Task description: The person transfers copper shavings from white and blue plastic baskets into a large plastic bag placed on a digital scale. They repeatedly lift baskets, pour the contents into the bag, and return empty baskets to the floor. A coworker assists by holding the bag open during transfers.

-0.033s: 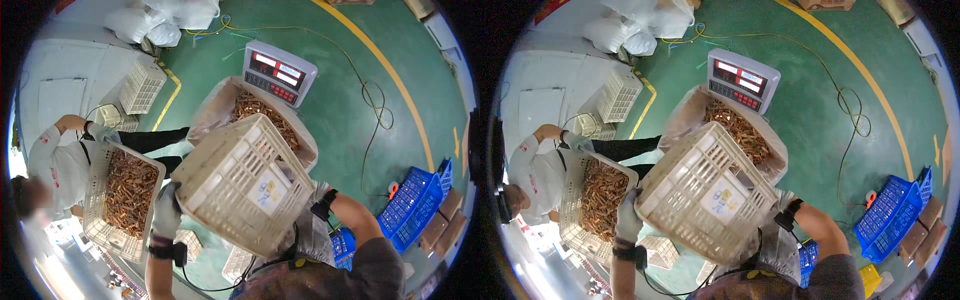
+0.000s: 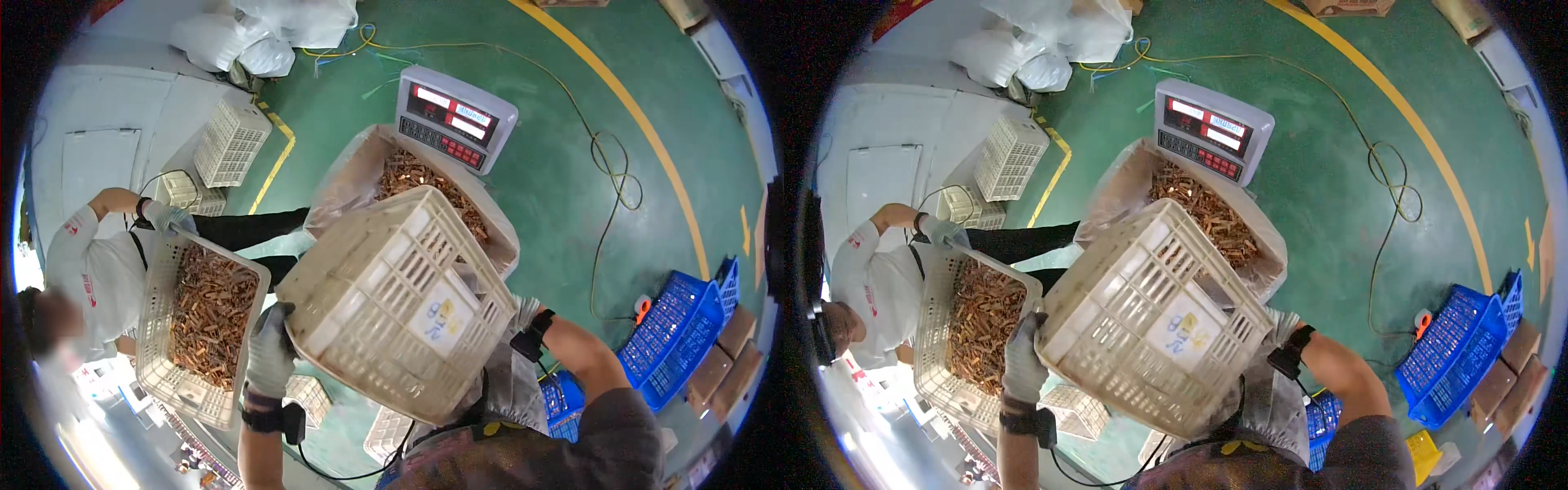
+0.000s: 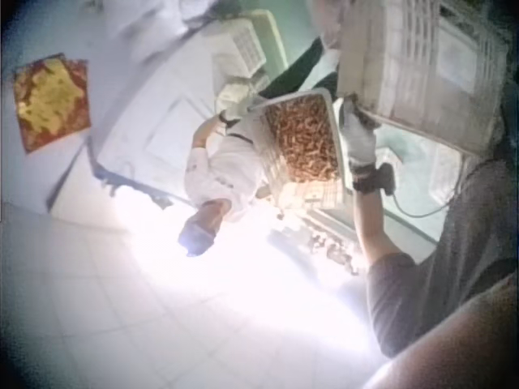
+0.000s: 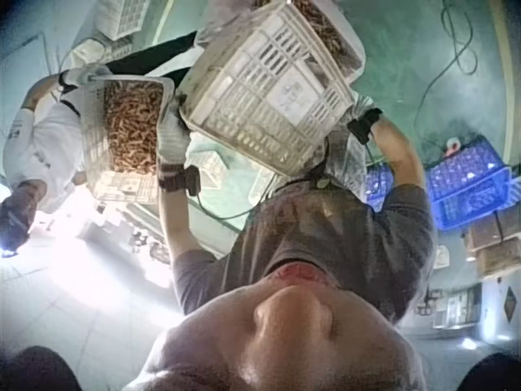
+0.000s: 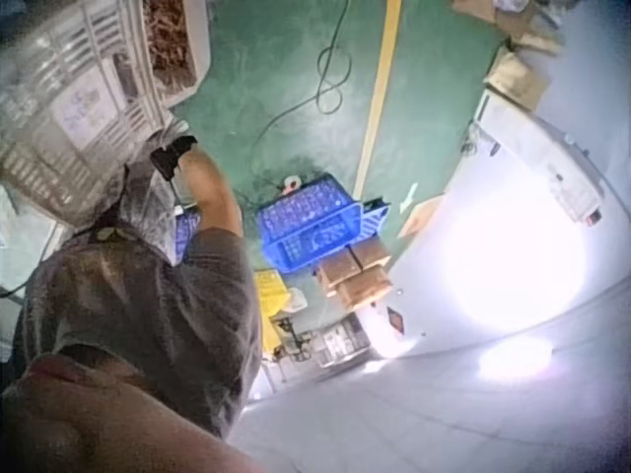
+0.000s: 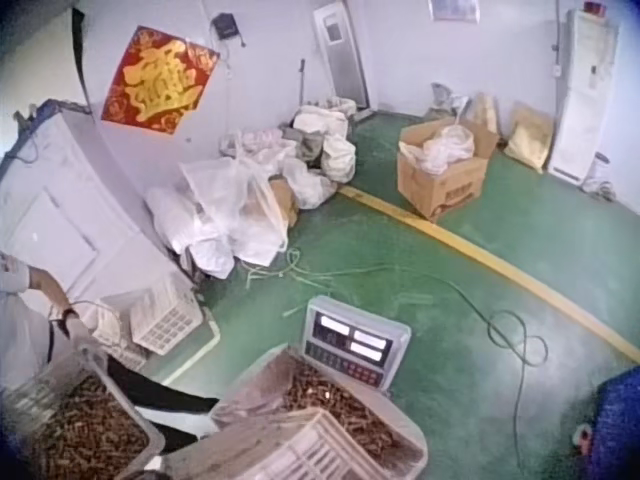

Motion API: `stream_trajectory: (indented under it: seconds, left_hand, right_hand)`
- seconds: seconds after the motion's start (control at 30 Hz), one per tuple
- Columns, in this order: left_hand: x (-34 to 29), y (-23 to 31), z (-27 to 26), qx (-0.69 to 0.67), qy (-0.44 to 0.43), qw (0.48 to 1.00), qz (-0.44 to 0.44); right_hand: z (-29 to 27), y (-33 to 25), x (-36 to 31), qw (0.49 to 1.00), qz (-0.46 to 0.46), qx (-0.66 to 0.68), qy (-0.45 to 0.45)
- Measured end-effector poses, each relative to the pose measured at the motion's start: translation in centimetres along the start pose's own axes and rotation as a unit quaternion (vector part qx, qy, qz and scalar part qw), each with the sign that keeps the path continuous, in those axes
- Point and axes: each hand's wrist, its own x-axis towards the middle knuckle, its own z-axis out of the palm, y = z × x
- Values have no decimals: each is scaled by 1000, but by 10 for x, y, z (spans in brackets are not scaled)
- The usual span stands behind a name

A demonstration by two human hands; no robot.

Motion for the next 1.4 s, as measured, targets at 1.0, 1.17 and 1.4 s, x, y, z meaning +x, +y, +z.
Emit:
stream_trajectory:
  seconds: [1.0, 1.17, 1.4]
  left_hand:
    - [-58, -164, 82, -259, -310, 913, -50]
    - [34, -229, 122, -139, -289, 940, -112]
    - [202, -305, 185, 435, -168, 880, -94]
  right_hand:
    - [48, 182, -316, 865, -276, -35, 417]
    - [-29, 193, -327, 841, -301, 249, 376]
    - [-243, 145, -188, 739, -208, 120, 629]
